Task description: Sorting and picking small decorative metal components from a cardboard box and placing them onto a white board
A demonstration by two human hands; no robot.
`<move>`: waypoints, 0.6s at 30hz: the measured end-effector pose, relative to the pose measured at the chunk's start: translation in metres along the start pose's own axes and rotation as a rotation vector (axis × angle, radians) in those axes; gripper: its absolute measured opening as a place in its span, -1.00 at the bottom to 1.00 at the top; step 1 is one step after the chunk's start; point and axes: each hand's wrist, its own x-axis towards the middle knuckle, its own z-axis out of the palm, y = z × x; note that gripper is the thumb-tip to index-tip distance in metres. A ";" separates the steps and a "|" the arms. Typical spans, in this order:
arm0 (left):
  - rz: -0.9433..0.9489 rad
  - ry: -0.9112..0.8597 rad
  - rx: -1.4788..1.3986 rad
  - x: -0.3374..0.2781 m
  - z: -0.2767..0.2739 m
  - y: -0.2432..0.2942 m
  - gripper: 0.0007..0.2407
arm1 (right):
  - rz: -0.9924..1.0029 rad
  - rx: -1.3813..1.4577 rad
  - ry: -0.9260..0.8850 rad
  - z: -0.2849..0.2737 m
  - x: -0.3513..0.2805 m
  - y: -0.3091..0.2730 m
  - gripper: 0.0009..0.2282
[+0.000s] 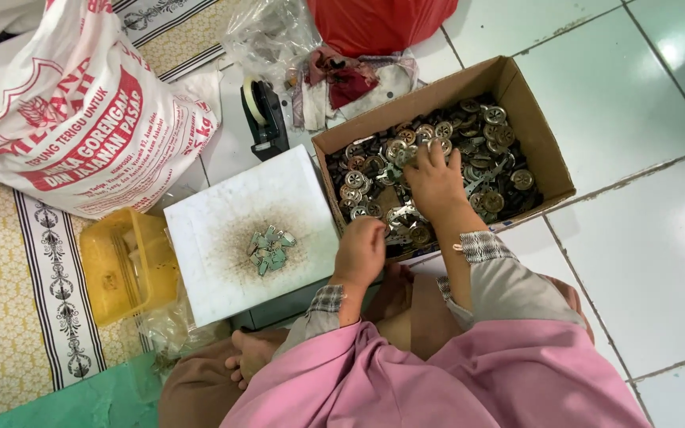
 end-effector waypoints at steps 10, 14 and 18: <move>-0.110 0.455 -0.296 0.008 -0.021 0.001 -0.91 | -0.474 0.114 -0.173 0.024 -0.010 -0.079 -0.37; -0.073 0.436 -0.299 0.011 -0.025 0.007 -0.91 | -0.432 0.056 -0.025 -0.020 -0.009 -0.063 -0.75; -0.069 0.444 -0.339 0.010 -0.025 0.008 -0.90 | -0.202 -0.012 -0.124 -0.041 -0.001 -0.029 -0.77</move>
